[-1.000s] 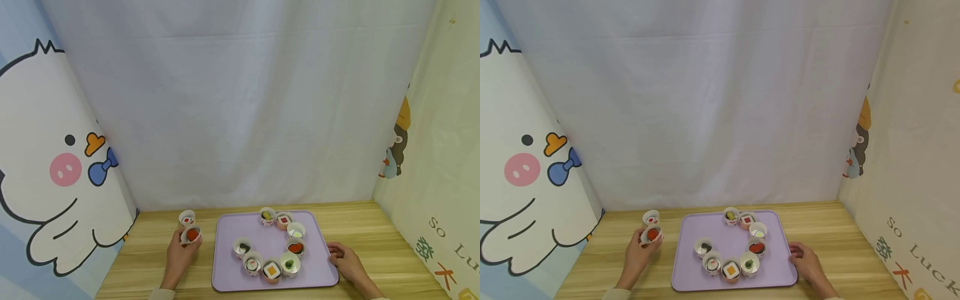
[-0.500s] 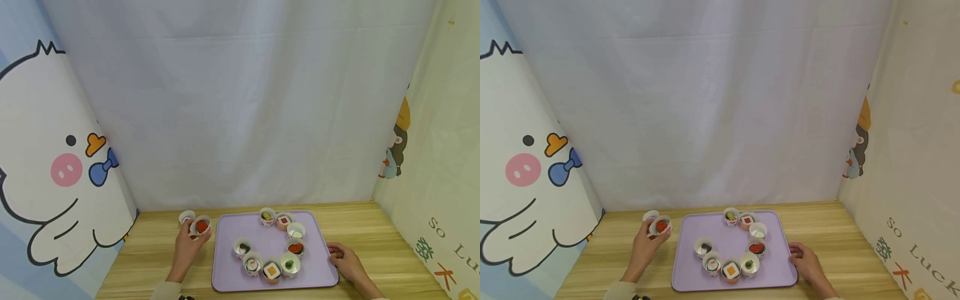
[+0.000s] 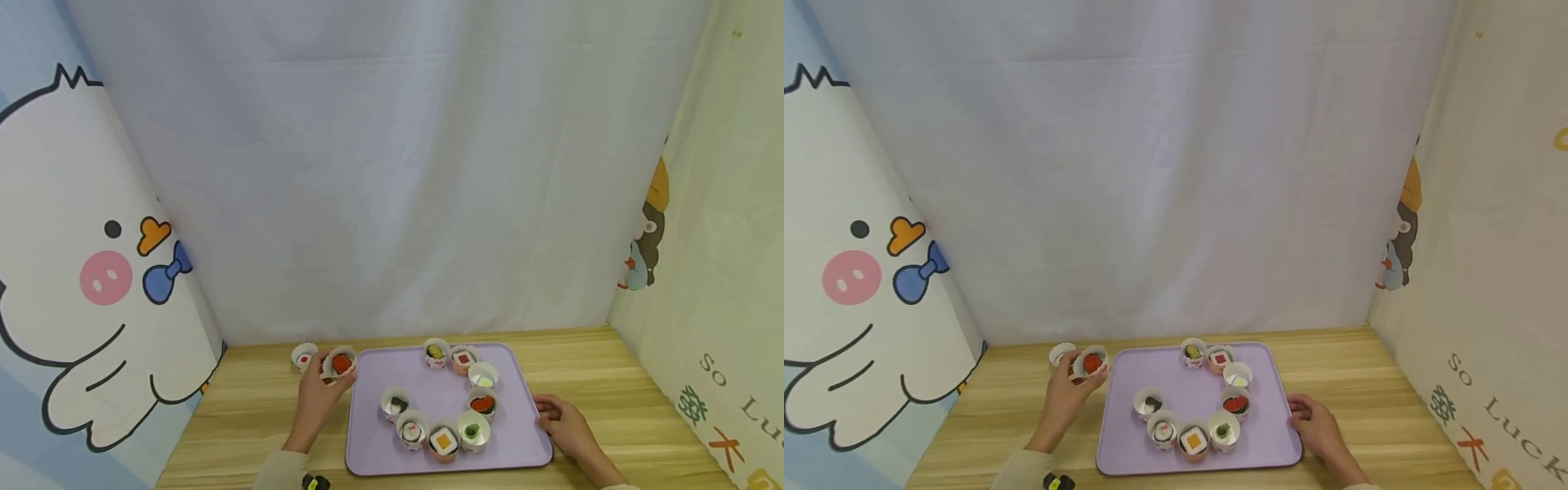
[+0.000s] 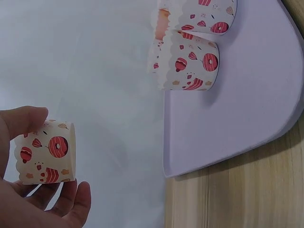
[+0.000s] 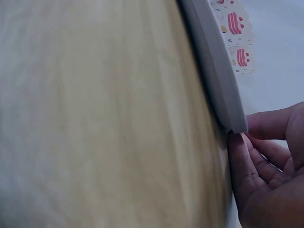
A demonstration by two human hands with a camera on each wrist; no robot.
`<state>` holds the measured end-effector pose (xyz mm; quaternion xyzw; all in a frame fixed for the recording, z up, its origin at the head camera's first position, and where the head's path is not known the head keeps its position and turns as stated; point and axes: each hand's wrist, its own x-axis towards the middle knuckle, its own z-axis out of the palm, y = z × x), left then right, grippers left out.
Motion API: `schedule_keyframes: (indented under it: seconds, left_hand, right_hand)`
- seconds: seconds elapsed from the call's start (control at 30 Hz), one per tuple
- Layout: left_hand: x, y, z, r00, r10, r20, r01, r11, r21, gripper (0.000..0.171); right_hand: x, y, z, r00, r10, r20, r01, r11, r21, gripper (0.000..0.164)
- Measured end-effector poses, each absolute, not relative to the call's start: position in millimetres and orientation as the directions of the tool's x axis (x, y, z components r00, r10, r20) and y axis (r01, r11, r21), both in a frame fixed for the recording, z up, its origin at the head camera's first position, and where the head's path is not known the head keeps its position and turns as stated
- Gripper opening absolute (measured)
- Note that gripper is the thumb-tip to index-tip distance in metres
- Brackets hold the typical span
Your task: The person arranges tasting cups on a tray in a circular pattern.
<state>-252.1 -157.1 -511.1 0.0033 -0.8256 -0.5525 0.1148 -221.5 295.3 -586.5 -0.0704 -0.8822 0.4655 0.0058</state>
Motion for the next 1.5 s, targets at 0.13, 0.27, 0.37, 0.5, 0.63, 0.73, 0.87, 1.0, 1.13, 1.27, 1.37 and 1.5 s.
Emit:
schedule_keyframes:
  seconds: [0.13,0.27,0.37,0.5,0.63,0.73,0.87,1.0,1.13,1.27,1.37,1.5]
  left_hand:
    - [-252.6,-152.3,-511.2,-0.976,-0.128,0.178,0.117,0.383,0.916,0.060]
    - [-252.1,-148.7,-512.2,-0.975,-0.124,0.182,0.123,0.379,0.917,0.058]
    - [-251.8,-146.4,-512.8,-0.975,-0.120,0.188,0.131,0.373,0.918,0.057]
    - [-252.3,-143.5,-511.8,-0.974,-0.114,0.194,0.140,0.369,0.919,0.056]
    - [-253.9,-140.4,-509.5,-0.977,-0.101,0.189,0.140,0.369,0.919,0.058]
    - [-256.0,-137.7,-507.5,-0.979,-0.089,0.184,0.139,0.367,0.920,0.058]
    - [-260.5,-132.4,-505.6,-0.980,-0.072,0.183,0.146,0.358,0.922,0.056]
    - [-264.3,-126.1,-505.3,-0.981,-0.051,0.188,0.158,0.359,0.920,0.054]
    - [-267.1,-119.2,-506.8,-0.983,-0.040,0.179,0.152,0.368,0.917,0.054]
    - [-270.7,-112.6,-510.6,-0.984,-0.037,0.176,0.148,0.387,0.910,0.053]
    - [-273.5,-107.8,-514.7,-0.985,-0.029,0.172,0.147,0.393,0.908,0.054]
    - [-277.1,-101.8,-522.1,-0.986,-0.015,0.165,0.145,0.396,0.907,0.055]
  right_hand:
    - [-221.3,295.2,-585.4,-0.991,0.128,-0.050,0.113,0.552,-0.826,0.044]
    - [-220.9,295.1,-585.5,-0.991,0.128,-0.049,0.112,0.547,-0.830,0.043]
    - [-221.0,295.5,-586.0,-0.991,0.126,-0.051,0.112,0.543,-0.832,0.044]
    - [-221.3,295.9,-586.1,-0.991,0.124,-0.055,0.113,0.531,-0.840,0.044]
    - [-221.2,295.7,-585.9,-0.990,0.125,-0.060,0.116,0.512,-0.851,0.044]
    - [-221.1,295.5,-585.9,-0.989,0.130,-0.067,0.124,0.503,-0.856,0.044]
    - [-221.4,295.7,-586.4,-0.989,0.129,-0.066,0.122,0.503,-0.856,0.043]
    - [-221.1,295.9,-586.5,-0.989,0.128,-0.069,0.125,0.502,-0.856,0.044]
    - [-220.7,296.0,-586.5,-0.990,0.125,-0.070,0.124,0.506,-0.854,0.044]
    - [-220.3,295.9,-586.4,-0.989,0.127,-0.072,0.127,0.509,-0.851,0.044]
    - [-220.1,296.1,-586.6,-0.989,0.126,-0.075,0.129,0.508,-0.852,0.044]
    - [-220.1,295.8,-585.9,-0.988,0.130,-0.079,0.135,0.509,-0.850,0.044]
